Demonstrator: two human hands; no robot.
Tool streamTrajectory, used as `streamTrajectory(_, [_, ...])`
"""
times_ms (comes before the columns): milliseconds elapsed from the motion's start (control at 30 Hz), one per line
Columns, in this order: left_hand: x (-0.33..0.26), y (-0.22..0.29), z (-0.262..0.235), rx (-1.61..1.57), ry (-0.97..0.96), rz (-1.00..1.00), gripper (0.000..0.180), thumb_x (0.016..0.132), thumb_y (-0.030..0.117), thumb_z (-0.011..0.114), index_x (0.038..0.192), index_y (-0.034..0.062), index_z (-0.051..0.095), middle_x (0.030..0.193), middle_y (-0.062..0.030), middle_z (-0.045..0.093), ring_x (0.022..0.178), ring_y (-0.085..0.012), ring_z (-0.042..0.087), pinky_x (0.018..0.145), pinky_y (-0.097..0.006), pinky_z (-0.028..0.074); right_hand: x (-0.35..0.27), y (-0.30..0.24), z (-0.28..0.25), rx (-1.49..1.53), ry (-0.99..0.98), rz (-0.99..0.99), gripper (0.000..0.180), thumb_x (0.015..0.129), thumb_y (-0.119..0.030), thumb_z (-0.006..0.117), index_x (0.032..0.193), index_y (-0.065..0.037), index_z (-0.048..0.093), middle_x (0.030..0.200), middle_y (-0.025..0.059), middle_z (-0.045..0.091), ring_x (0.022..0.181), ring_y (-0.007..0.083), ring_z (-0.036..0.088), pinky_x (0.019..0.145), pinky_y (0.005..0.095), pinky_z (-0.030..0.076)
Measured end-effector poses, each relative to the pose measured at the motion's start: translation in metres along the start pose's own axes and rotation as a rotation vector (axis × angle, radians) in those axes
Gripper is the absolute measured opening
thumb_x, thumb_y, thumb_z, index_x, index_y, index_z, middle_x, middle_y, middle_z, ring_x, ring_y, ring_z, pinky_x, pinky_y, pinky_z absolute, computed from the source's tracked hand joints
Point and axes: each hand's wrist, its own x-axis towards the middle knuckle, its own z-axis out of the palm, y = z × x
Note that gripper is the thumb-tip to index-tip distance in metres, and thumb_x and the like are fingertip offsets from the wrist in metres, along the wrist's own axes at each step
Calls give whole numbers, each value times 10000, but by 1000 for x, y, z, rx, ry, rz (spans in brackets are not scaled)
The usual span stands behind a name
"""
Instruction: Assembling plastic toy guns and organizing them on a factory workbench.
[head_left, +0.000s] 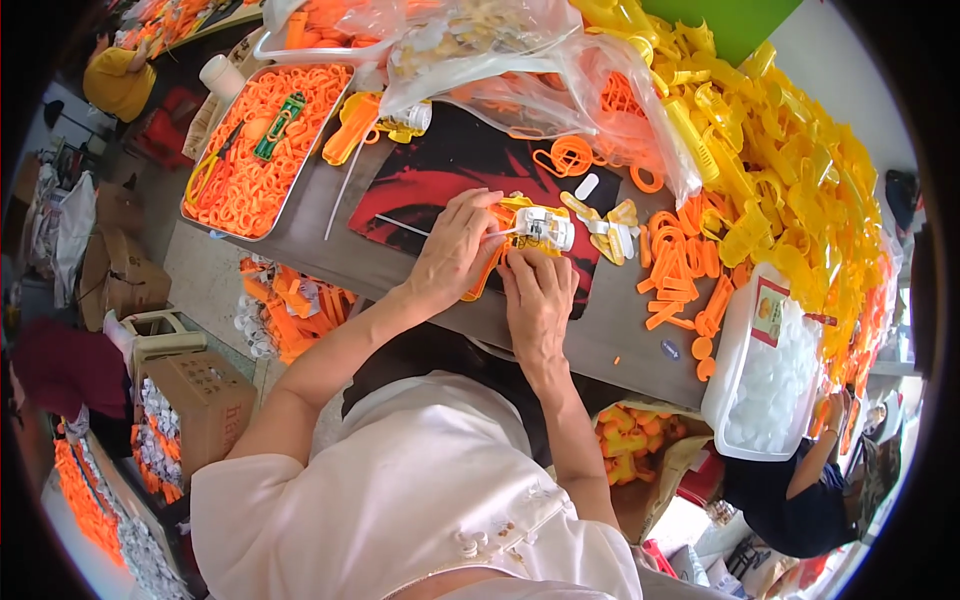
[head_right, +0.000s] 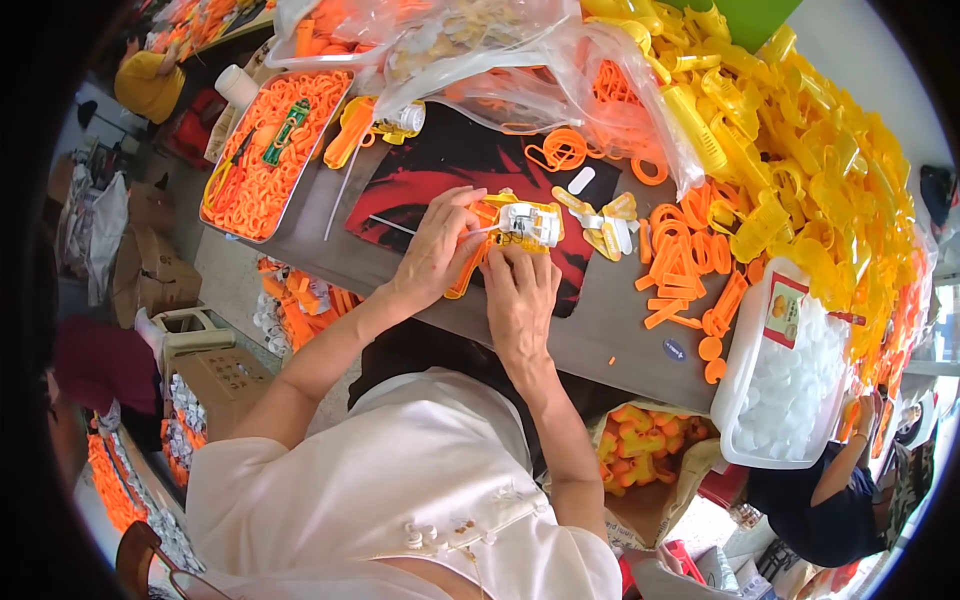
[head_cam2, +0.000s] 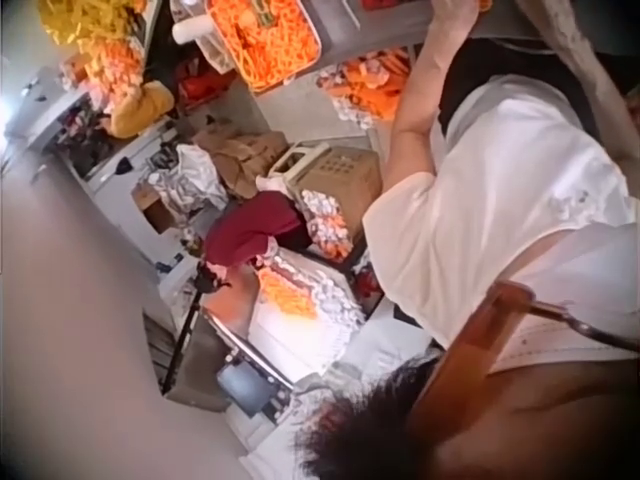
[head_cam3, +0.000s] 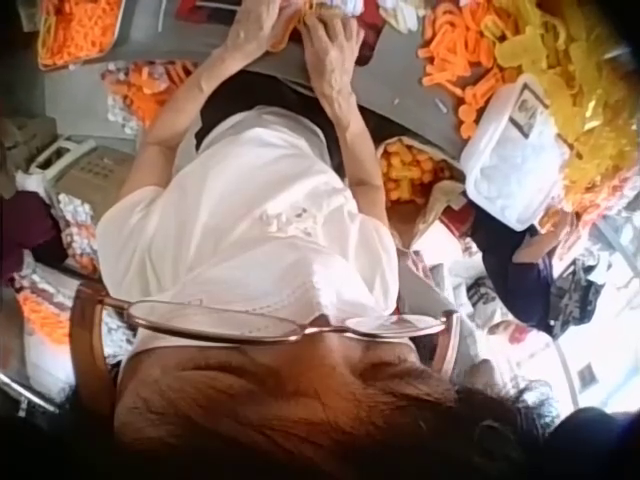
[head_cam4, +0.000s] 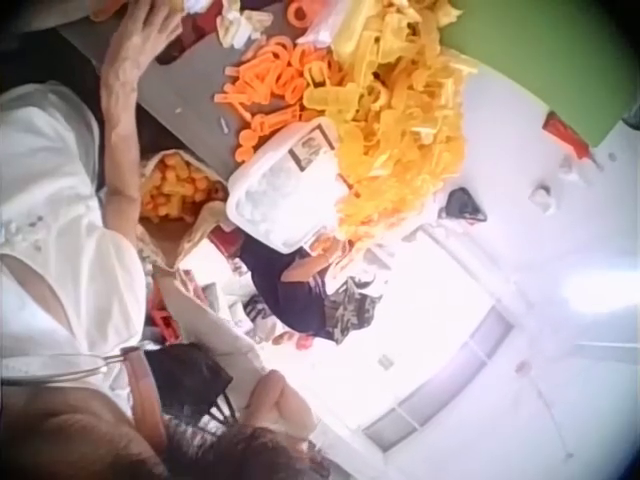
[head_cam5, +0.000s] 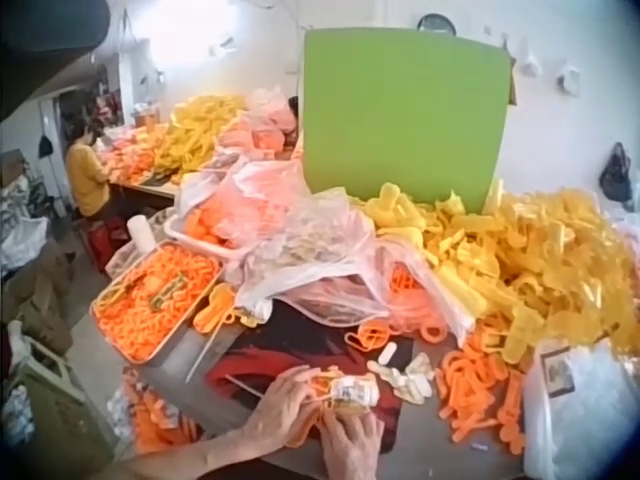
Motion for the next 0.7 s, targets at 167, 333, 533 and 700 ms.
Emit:
streamTrajectory(167, [16, -3, 1, -23, 18, 15, 258, 861, 130, 690, 1010, 19, 512, 1042, -121, 536, 995, -340, 506, 882, -439, 432, 5, 17, -10, -79, -122, -199, 321, 754, -65, 717, 1072, -47, 674, 1054, 53, 601, 940, 241, 562, 820, 397, 437])
streamTrajectory(333, [17, -7, 4, -6, -17, -44, 296, 794, 124, 759, 955, 48, 522, 922, -62, 512, 882, -280, 466, 828, -385, 414, -11, -11, -1, -337, -173, -198, 410, 775, -4, 591, 1174, 87, 584, 1227, 173, 523, 973, 283, 552, 904, 445, 439])
streamTrajectory(533, [17, -5, 1, 13, 84, -37, 367, 788, 167, 750, 1081, 68, 553, 1076, -90, 560, 1080, -327, 506, 988, -482, 368, -17, -15, -2, 43, -193, 142, 479, 718, 62, 639, 1189, -27, 640, 1231, 164, 554, 1074, 325, 544, 854, 420, 443])
streamTrajectory(700, [5, 30, 5, 214, -79, 10, 656, 768, 339, 761, 1317, 83, 509, 1384, -132, 457, 1297, -333, 397, 1091, -565, 265, -3, 4, -31, 24, 237, 336, 331, 891, 26, 609, 1219, -18, 621, 1228, 162, 522, 1171, 314, 513, 983, 413, 423])
